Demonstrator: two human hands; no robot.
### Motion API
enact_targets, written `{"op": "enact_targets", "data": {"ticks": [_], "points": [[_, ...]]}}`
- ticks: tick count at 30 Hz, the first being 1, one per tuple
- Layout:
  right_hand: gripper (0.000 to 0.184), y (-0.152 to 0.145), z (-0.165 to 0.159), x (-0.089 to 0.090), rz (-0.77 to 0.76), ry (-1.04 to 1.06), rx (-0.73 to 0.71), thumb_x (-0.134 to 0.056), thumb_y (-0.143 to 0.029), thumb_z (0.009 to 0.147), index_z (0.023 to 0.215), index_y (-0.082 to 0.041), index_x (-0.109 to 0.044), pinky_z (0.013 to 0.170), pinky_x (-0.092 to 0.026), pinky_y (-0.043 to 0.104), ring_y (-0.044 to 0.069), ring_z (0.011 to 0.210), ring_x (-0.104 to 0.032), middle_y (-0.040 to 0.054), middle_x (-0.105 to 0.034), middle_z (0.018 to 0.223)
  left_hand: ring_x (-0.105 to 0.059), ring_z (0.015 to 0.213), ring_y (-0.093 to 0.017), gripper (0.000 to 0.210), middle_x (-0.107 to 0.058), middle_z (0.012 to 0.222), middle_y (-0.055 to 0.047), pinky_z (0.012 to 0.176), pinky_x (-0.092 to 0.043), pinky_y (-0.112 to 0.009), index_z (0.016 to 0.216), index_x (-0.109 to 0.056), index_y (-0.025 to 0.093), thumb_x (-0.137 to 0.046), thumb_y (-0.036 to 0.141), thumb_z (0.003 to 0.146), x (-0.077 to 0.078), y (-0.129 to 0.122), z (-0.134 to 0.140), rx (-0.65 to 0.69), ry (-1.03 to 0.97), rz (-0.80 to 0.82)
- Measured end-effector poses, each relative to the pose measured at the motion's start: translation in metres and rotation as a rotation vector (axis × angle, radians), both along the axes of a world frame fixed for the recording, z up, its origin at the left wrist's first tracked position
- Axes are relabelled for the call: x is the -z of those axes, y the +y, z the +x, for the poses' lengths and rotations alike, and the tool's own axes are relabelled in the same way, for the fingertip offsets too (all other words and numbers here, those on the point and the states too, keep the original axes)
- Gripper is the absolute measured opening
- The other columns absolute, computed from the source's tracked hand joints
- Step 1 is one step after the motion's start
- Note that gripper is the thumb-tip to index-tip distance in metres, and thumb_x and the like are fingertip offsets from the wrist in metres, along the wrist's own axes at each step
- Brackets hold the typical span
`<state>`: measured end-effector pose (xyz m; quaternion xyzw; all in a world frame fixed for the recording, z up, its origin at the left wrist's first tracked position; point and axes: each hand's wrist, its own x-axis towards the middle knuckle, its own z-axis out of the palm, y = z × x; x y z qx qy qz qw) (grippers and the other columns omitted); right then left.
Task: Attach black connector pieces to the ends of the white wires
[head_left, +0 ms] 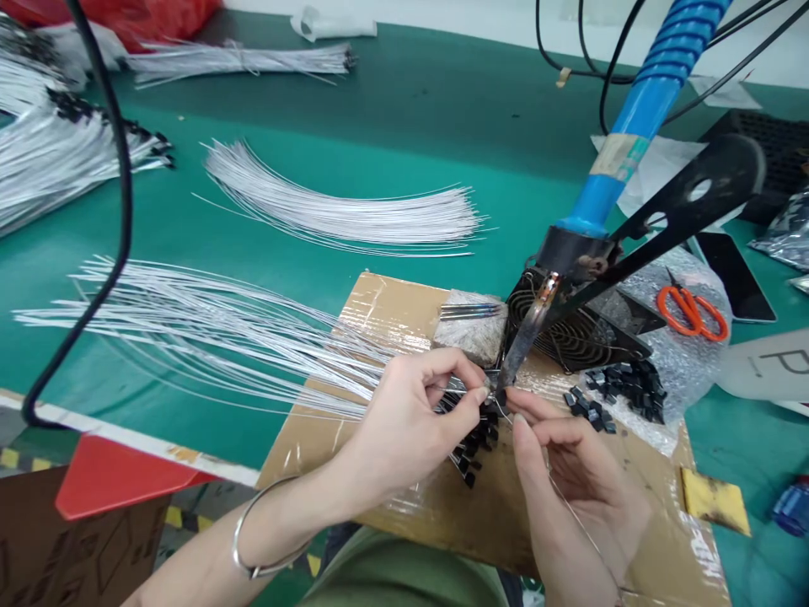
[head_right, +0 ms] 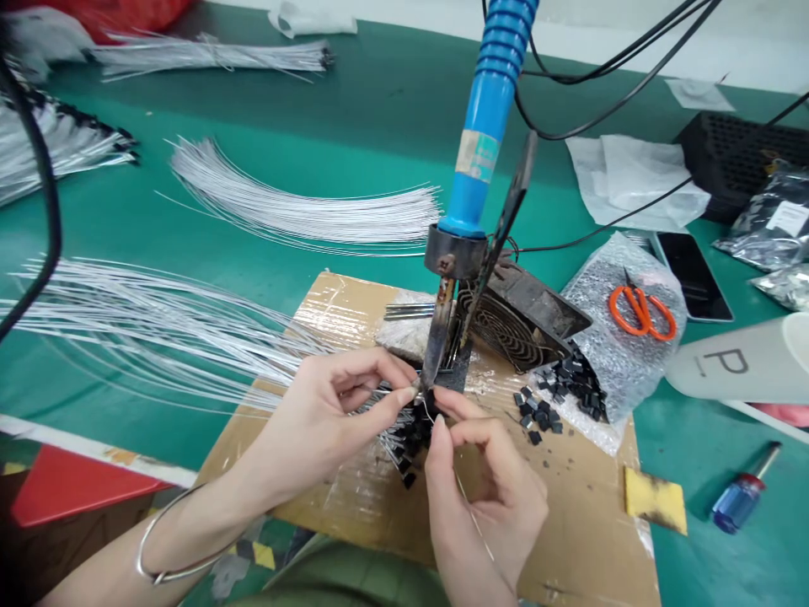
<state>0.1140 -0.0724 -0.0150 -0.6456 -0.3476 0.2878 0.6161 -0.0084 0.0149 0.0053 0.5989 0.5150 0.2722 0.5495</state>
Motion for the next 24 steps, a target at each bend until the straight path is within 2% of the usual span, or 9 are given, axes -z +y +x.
{"op": "enact_targets", "data": {"ticks": [5,13,19,24], "points": [[0.021,-0.001,-0.001,0.004,0.011,-0.045,-0.004,-0.075,-0.025,0.095,0.076,-0.025,-0.067,0.092,-0.057,0.014,0.009,0.100,-0.079,-0.0034,-0.085,0.111,-0.067,0.078,-0.022,0.016,-0.078,0.087,-0.011,0.065,-0.046,-0.032,0.072,-0.067,0.017,-0.063,0.030,0.081,0.001,0.000,0.002,0.012,0.002,0.006],[0.018,-0.004,0.007,0.018,0.044,-0.196,-0.041,-0.076,-0.021,0.095,0.079,-0.023,-0.068,0.090,-0.059,0.021,0.015,0.102,-0.081,0.0035,-0.085,0.112,-0.073,0.089,-0.026,0.012,-0.077,0.088,-0.009,0.080,-0.055,-0.037,0.074,-0.067,0.018,-0.064,0.028,0.080,0.003,-0.003,0.002,0.000,-0.018,-0.017],[0.017,-0.003,0.008,0.016,0.060,-0.258,-0.039,-0.074,-0.022,0.095,0.079,-0.021,-0.068,0.089,-0.063,0.029,0.022,0.100,-0.083,0.0103,-0.085,0.113,-0.073,0.089,-0.025,0.012,-0.077,0.088,-0.009,0.077,-0.055,-0.035,0.075,-0.068,0.018,-0.065,0.028,0.080,-0.001,-0.004,0.002,-0.010,-0.018,-0.017],[0.017,-0.002,0.007,0.015,0.101,-0.293,-0.028,-0.076,-0.023,0.094,0.079,-0.021,-0.069,0.088,-0.065,0.033,0.024,0.096,-0.083,0.0110,-0.085,0.108,-0.072,0.087,-0.026,0.013,-0.076,0.086,-0.010,0.076,-0.054,-0.035,0.075,-0.067,0.017,-0.064,0.028,0.080,-0.001,-0.004,0.004,-0.013,-0.019,-0.021]]}}
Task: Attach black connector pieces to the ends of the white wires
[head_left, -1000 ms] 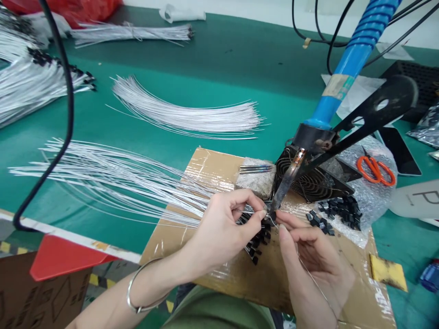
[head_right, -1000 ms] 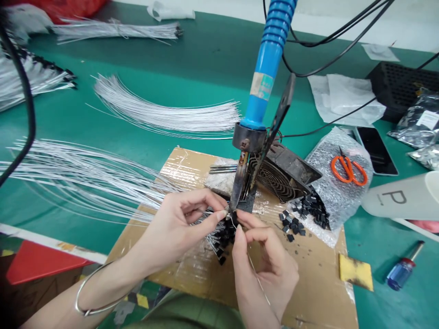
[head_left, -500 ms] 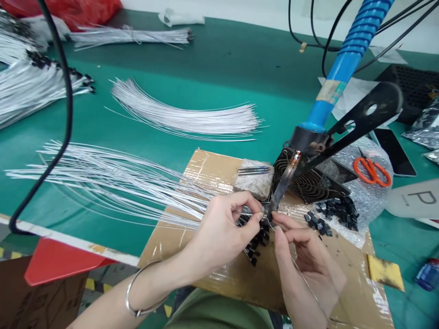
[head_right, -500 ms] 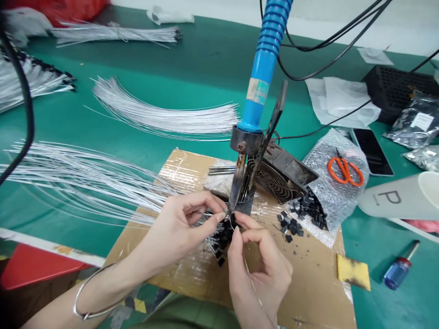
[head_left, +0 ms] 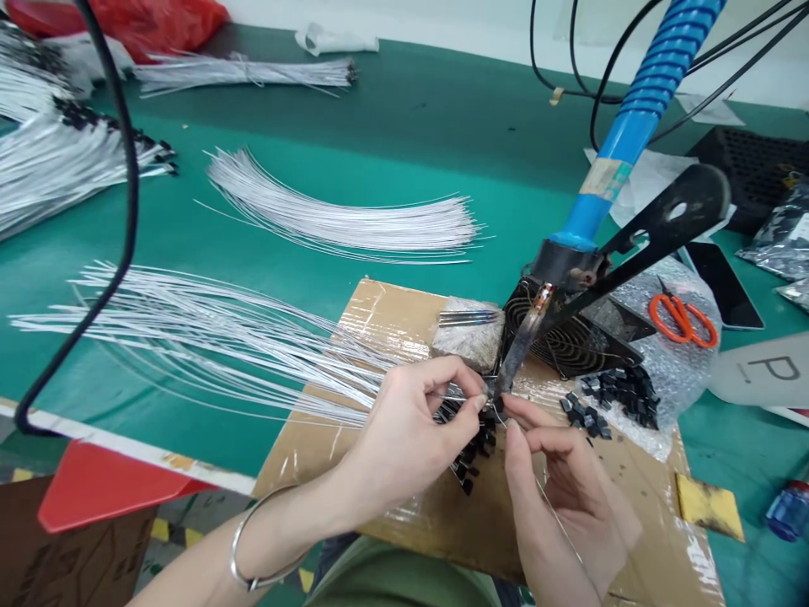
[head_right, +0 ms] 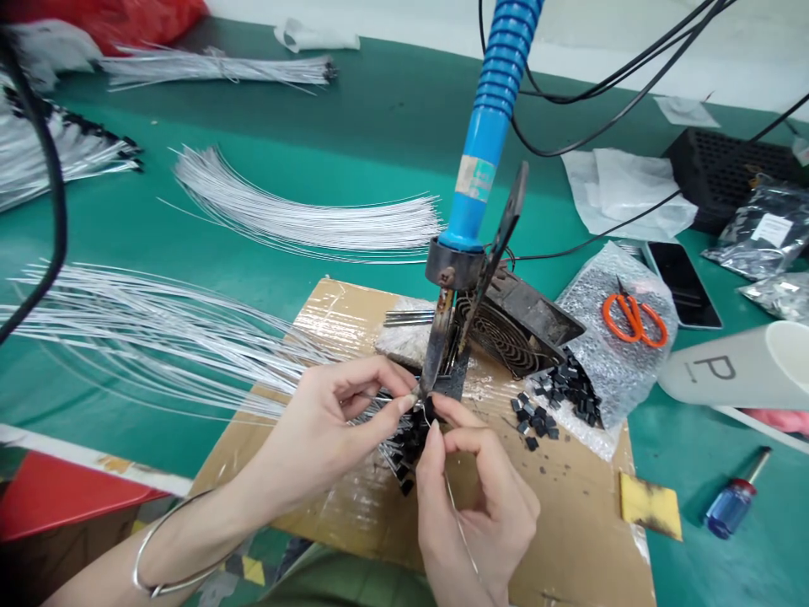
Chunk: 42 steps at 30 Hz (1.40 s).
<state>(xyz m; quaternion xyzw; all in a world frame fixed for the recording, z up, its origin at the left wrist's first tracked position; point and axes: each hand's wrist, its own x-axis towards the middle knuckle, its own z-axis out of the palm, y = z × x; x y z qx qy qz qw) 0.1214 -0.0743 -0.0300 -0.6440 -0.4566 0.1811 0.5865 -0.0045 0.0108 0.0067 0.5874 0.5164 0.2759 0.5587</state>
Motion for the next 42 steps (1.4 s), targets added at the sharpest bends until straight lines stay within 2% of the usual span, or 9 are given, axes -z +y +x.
{"op": "enact_targets", "data": {"ticks": [5,12,17,23,42], "points": [[0.018,0.000,-0.001,-0.002,0.002,0.000,0.015,-0.076,-0.024,0.094,0.078,-0.021,-0.069,0.088,-0.066,0.033,0.024,0.095,-0.083,0.0113,-0.086,0.106,-0.071,0.088,-0.026,0.014,-0.075,0.088,-0.011,0.075,-0.052,-0.035,0.075,-0.067,0.017,-0.063,0.029,0.081,0.000,-0.001,0.000,-0.002,-0.005,-0.010],[0.016,-0.001,-0.004,-0.007,-0.052,0.043,-0.001,-0.074,-0.022,0.096,0.081,-0.023,-0.069,0.096,-0.062,0.030,0.021,0.105,-0.081,0.0084,-0.084,0.113,-0.071,0.089,-0.026,0.013,-0.076,0.089,-0.011,0.075,-0.052,-0.035,0.075,-0.067,0.017,-0.064,0.028,0.081,0.000,-0.001,-0.002,0.000,-0.003,-0.005],[0.015,-0.001,-0.004,-0.007,-0.047,0.036,0.006,-0.075,-0.022,0.095,0.081,-0.022,-0.070,0.093,-0.062,0.029,0.020,0.100,-0.081,0.0087,-0.085,0.112,-0.072,0.088,-0.026,0.013,-0.076,0.089,-0.011,0.073,-0.052,-0.034,0.075,-0.067,0.017,-0.064,0.028,0.081,0.000,-0.001,-0.002,-0.004,-0.005,-0.001],[0.016,0.001,-0.002,-0.002,0.007,-0.018,0.006,-0.075,-0.024,0.095,0.080,-0.021,-0.070,0.089,-0.066,0.034,0.025,0.098,-0.083,0.0123,-0.085,0.108,-0.071,0.086,-0.024,0.012,-0.076,0.087,-0.010,0.072,-0.052,-0.033,0.075,-0.068,0.017,-0.064,0.027,0.082,0.001,-0.001,-0.002,-0.007,-0.021,0.010],[0.014,0.002,0.000,0.002,0.034,-0.039,-0.005,-0.076,-0.020,0.094,0.082,-0.022,-0.070,0.088,-0.066,0.031,0.023,0.098,-0.083,0.0104,-0.085,0.108,-0.071,0.085,-0.025,0.012,-0.076,0.086,-0.010,0.071,-0.053,-0.033,0.075,-0.068,0.017,-0.064,0.027,0.081,0.001,-0.003,-0.003,0.000,-0.002,0.030]]}}
